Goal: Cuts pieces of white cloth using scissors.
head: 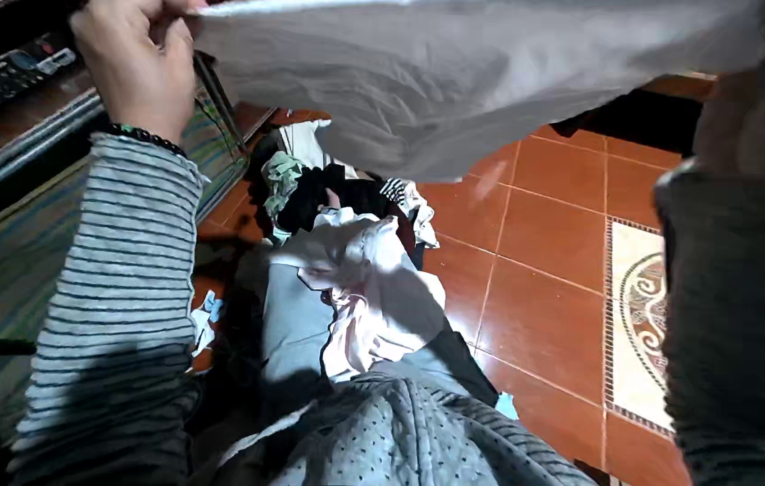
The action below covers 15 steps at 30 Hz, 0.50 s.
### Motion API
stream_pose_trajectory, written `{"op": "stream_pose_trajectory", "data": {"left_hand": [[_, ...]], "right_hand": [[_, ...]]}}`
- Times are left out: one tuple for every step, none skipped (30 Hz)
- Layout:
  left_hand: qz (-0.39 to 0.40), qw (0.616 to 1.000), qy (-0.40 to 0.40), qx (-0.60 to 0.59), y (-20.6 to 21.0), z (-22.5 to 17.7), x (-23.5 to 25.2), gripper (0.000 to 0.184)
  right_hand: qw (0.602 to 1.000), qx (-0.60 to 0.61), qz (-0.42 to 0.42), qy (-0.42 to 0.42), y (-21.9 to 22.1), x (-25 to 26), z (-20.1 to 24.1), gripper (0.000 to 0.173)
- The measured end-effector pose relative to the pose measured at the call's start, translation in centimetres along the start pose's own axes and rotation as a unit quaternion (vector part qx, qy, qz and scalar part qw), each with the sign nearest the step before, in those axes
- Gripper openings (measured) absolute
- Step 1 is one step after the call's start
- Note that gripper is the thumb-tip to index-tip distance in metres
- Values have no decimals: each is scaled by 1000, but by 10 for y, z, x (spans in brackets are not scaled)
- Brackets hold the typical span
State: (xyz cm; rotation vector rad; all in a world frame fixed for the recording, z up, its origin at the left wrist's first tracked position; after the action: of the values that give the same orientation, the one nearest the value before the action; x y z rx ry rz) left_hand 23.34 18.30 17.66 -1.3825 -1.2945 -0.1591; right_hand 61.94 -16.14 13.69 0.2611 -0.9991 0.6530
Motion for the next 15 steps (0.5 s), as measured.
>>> {"op": "stream_pose_trajectory", "data": {"left_hand": [[29, 999, 0, -14, 10, 9, -13, 31], [62, 998, -6, -31, 22, 18, -30, 31], [88, 995, -18, -40, 35, 29, -49, 31], [112, 992, -38, -44, 48, 41, -69, 30], [132, 988, -62, -43, 61, 54, -91, 30], [151, 983, -92, -37, 72, 67, -113, 29], [169, 977, -124, -32, 82, 80, -134, 29], [186, 970, -156, -30, 90, 93, -155, 29], [204, 961, -186, -26, 97, 106, -176, 30], [221, 951, -213, -20, 103, 120, -197, 30], [243, 939, -242, -9, 108, 133, -217, 30], [273, 921, -279, 1, 114, 145, -239, 31], [306, 897, -318, 15, 118, 154, -260, 31], [332, 875, -351, 29, 122, 162, -280, 33], [343, 857, -383, 37, 125, 166, -298, 37]], "right_hand": [[999, -38, 8, 12, 16, -30, 23, 35], [997, -64, 20, 40, 36, -59, 44, 31], [994, -67, 35, 75, 55, -89, 56, 26], [991, -57, 51, 110, 72, -120, 58, 24], [986, -48, 75, 138, 85, -151, 55, 25], [981, -37, 99, 161, 97, -181, 51, 26], [976, -24, 120, 181, 109, -208, 46, 27], [969, -14, 140, 201, 121, -232, 45, 26], [961, 5, 162, 225, 132, -254, 45, 26], [949, 32, 192, 249, 143, -272, 48, 24], [930, 66, 233, 278, 153, -285, 52, 22], [900, 109, 283, 314, 163, -296, 57, 19], [860, 155, 332, 355, 170, -305, 60, 18], [818, 194, 373, 392, 175, -312, 61, 17], [786, 224, 397, 418, 178, -316, 60, 19]]}}
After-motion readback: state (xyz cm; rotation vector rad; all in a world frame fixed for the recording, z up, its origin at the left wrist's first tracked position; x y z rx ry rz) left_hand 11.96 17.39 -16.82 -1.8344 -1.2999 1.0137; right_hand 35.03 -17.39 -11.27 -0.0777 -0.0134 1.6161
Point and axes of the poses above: each hand's wrist, its own x-axis towards the middle knuckle, its own y-axis out of the palm, z = x × y, the point moved 3 cm from there along x, towards the middle knuckle, and after that the axes turned 3 degrees about -z, right-handed, at the moved point
